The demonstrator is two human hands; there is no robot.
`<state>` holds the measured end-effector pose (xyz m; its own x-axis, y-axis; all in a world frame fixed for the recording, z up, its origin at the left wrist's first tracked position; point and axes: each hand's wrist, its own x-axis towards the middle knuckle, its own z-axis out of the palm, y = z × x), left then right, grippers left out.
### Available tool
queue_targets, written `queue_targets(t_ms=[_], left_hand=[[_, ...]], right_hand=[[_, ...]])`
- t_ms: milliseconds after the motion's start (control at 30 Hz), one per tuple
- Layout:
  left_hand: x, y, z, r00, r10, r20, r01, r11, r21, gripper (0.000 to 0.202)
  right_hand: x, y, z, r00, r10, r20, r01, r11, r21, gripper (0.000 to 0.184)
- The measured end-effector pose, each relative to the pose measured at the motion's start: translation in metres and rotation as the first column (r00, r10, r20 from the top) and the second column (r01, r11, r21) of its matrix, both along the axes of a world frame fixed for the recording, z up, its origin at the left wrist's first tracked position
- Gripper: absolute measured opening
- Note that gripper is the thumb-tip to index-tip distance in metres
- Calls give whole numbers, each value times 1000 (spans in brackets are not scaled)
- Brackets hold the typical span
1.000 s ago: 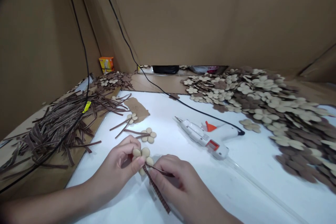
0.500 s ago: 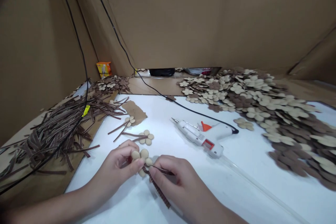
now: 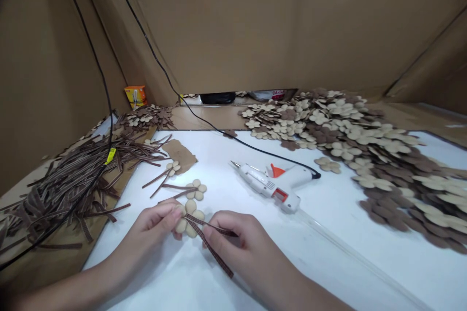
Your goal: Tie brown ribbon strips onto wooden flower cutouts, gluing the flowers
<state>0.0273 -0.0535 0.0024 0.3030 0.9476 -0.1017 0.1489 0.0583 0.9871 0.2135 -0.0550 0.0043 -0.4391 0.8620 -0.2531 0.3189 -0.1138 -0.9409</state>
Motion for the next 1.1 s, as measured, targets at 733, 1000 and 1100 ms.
queue_targets(t_ms=[733, 1000, 1100], left_hand=[[-13, -1, -1, 997, 77, -29, -41, 770, 637, 19], [4, -17, 15, 867, -73, 493, -77, 958, 277, 17], [8, -20, 20, 816, 0, 578, -92, 987, 130, 23]], right_hand=[[7, -3, 12, 987, 72, 145, -123, 917, 380, 20], [9, -5, 9, 998, 40, 45, -54, 926, 373, 15], [10, -6, 9, 999, 16, 43, -30, 937, 348, 15]])
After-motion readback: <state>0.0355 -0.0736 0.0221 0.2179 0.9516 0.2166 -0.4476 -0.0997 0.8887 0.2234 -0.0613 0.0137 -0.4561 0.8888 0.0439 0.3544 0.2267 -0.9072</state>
